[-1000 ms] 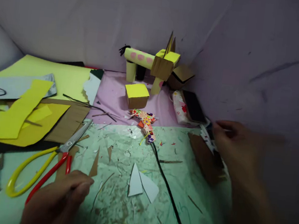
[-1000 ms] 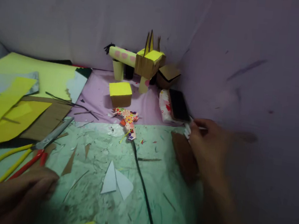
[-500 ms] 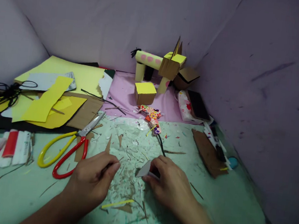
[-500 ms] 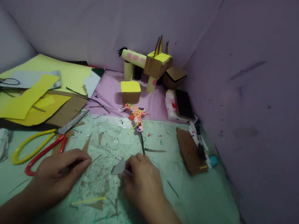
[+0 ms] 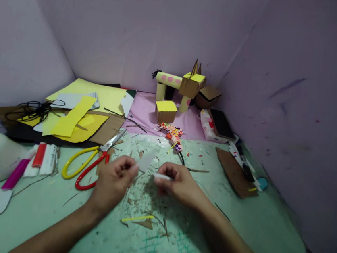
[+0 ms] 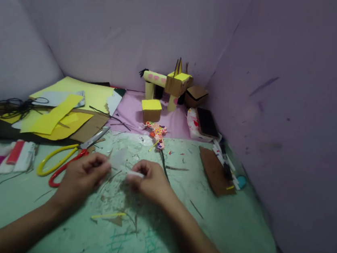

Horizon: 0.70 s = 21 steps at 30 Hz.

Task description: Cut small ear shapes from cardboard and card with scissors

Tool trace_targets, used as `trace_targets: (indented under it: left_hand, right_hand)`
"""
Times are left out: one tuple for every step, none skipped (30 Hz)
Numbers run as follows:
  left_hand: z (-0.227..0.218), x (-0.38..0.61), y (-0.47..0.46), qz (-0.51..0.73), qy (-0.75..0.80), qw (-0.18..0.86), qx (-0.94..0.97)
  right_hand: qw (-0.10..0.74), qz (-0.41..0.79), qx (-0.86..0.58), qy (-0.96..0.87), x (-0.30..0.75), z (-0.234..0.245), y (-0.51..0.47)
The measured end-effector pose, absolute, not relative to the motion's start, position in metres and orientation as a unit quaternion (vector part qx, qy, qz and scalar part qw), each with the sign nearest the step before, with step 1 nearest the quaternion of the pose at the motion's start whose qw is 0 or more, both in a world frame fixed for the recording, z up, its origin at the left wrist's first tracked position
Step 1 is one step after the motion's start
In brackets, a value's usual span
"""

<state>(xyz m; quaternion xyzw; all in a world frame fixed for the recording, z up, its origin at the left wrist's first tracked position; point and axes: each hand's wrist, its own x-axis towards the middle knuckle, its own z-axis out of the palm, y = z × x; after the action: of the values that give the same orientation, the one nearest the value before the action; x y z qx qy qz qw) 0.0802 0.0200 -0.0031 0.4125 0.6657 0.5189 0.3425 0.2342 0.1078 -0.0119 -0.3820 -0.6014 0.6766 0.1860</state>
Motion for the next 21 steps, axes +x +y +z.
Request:
trace_targets:
  left_hand:
    - [-0.001,0.076,0.02,0.572,0.654,0.339,0.36]
    - [0.002,0.071,0.021,0.619,0.639,0.334,0.312]
    - [0.005,0.065,0.021,0.658,0.621,0.329,0.27]
    - [0.007,0.061,0.022,0.687,0.604,0.325,0.24]
    - [0.009,0.056,0.023,0.709,0.588,0.322,0.22]
    - [0.011,0.053,0.023,0.724,0.574,0.32,0.208]
    - [0.012,0.05,0.024,0.731,0.566,0.32,0.205]
    - [0.013,0.049,0.024,0.733,0.565,0.318,0.207]
    - [0.013,0.049,0.025,0.731,0.568,0.314,0.213]
    - [0.013,0.05,0.025,0.725,0.575,0.308,0.222]
    - [0.012,0.051,0.025,0.717,0.584,0.3,0.232]
    - [0.011,0.052,0.026,0.71,0.592,0.294,0.242]
    - [0.011,0.053,0.026,0.706,0.595,0.288,0.253]
    - [0.01,0.053,0.026,0.705,0.595,0.283,0.262]
    - [0.009,0.053,0.026,0.705,0.594,0.279,0.27]
    - [0.009,0.052,0.026,0.706,0.592,0.274,0.274]
    - [0.009,0.05,0.026,0.71,0.59,0.27,0.275]
    - [0.009,0.047,0.026,0.715,0.587,0.264,0.274]
    - [0.01,0.044,0.026,0.721,0.583,0.257,0.272]
    - [0.011,0.041,0.026,0.728,0.579,0.25,0.269]
    - [0.011,0.037,0.027,0.736,0.574,0.24,0.267]
  right_hand:
    - [0.211,0.672,-0.386,-0.595,0.238,-0.009,0.11]
    - [0.246,0.662,-0.394,-0.589,0.242,-0.007,0.113]
    - [0.279,0.644,-0.405,-0.586,0.249,-0.005,0.115]
    - [0.308,0.615,-0.42,-0.591,0.255,-0.004,0.116]
    - [0.328,0.578,-0.437,-0.606,0.262,-0.005,0.115]
    - [0.343,0.529,-0.455,-0.629,0.268,-0.007,0.114]
    - [0.343,0.475,-0.465,-0.663,0.273,-0.01,0.11]
    - [0.342,0.413,-0.462,-0.707,0.276,-0.016,0.103]
    - [0.342,0.348,-0.428,-0.761,0.278,-0.022,0.095]
    - [0.333,0.293,-0.389,-0.807,0.278,-0.029,0.083]
    - [0.311,0.244,-0.355,-0.847,0.277,-0.036,0.07]
    - [0.272,0.221,-0.337,-0.874,0.273,-0.042,0.055]
    - [0.223,0.22,-0.314,-0.896,0.269,-0.046,0.04]
    - [0.178,0.238,-0.27,-0.916,0.263,-0.048,0.026]
    - [0.149,0.269,-0.205,-0.929,0.256,-0.049,0.015]
    - [0.126,0.299,-0.135,-0.936,0.248,-0.047,0.009]
    - [0.118,0.308,-0.107,-0.938,0.24,-0.044,0.008]
    - [0.118,0.309,-0.096,-0.939,0.231,-0.04,0.014]
    - [0.123,0.308,-0.094,-0.939,0.222,-0.035,0.025]
    - [0.132,0.303,-0.105,-0.938,0.214,-0.03,0.04]
    - [0.143,0.284,-0.155,-0.935,0.205,-0.025,0.056]
